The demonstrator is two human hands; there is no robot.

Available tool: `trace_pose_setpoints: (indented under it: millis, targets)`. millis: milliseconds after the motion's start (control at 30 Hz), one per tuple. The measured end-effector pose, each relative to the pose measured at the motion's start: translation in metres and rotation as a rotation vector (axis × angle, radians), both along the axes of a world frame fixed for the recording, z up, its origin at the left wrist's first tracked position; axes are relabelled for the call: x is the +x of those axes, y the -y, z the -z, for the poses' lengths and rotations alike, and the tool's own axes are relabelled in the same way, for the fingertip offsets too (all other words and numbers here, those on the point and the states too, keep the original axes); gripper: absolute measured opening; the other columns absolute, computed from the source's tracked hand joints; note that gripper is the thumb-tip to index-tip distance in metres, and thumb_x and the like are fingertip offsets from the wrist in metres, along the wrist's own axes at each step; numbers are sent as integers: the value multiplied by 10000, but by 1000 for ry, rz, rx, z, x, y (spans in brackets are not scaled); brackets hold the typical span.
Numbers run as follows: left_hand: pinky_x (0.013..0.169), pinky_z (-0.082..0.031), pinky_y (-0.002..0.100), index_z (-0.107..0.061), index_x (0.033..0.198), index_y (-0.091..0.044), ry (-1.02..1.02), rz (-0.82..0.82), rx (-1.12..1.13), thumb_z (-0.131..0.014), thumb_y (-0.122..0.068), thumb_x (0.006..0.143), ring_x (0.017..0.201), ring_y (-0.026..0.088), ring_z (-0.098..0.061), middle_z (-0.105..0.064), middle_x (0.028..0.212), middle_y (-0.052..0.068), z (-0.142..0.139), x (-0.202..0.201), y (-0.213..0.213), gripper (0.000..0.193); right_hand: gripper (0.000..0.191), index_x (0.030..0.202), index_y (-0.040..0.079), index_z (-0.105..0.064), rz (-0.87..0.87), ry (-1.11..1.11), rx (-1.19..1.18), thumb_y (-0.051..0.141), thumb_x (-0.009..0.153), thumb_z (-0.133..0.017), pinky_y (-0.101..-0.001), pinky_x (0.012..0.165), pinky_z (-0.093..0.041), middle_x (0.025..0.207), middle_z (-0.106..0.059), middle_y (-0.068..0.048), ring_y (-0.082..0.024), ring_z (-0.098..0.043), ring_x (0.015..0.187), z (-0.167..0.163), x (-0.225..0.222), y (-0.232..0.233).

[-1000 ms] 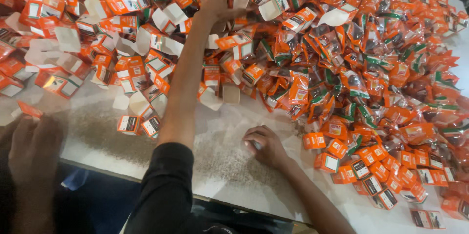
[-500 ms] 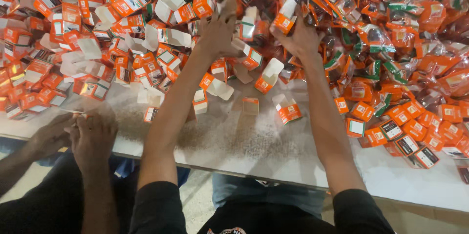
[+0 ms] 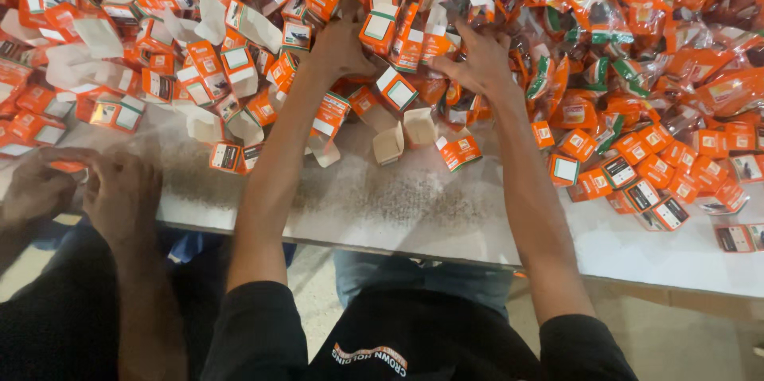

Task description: The person picks small plastic-wrapped toy vehicles from a pile on the table, places each one into a small orange cardboard box, folds the box flaps closed, and sets the closed box back onto the table with the finished pile.

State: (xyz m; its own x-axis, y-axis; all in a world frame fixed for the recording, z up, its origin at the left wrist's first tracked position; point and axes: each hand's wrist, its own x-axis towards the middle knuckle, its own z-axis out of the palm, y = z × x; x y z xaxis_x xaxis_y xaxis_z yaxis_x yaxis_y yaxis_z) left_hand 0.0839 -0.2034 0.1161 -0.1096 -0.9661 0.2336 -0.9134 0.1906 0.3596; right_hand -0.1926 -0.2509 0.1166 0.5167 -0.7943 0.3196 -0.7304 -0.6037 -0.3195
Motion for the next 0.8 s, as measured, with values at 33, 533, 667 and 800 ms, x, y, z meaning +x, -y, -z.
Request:
trace_pose_setpoints:
  millis: [33,533,667,800]
  targets:
    - [960,-533,571,-665,1258,-118,7,-5,11,-754,-361,717,1130,503,-602,-564,1340,274,5,1,-7,599,957,1549,149,-503,-1,-9,-56,640,795,-831,-547,1060,-269,1208,-698,-250,-504,-547,1182,5,-2,-8]
    - [951,-524,568,-538,1434,-111,-72,86,30,-864,-401,665,1191,518,-565,-422,1472,262,4,0,-58,884,956,1550,84,-470,-80,-5,44,607,793,-727,-543,1103,-301,1076,-712,-182,-372,-631,1122,4,-16,-54]
    - [849,-537,553,-486,1372,4,-78,119,-58,-910,-294,531,1130,506,-567,-426,1448,272,-11,4,-58,988,934,1534,-37,-430,-141,63,-64,576,915,-766,-578,1146,-296,1275,-628,-271,-425,-541,1276,-3,-21,-67]
    - [962,-497,514,-592,1309,-89,12,-3,-79,-803,-154,721,1200,368,-600,-631,1280,115,-29,4,-66,628,731,1497,-40,-487,-166,214,-240,393,983,-773,-556,1202,-327,1476,-551,-258,-427,-452,1422,-12,-38,-106]
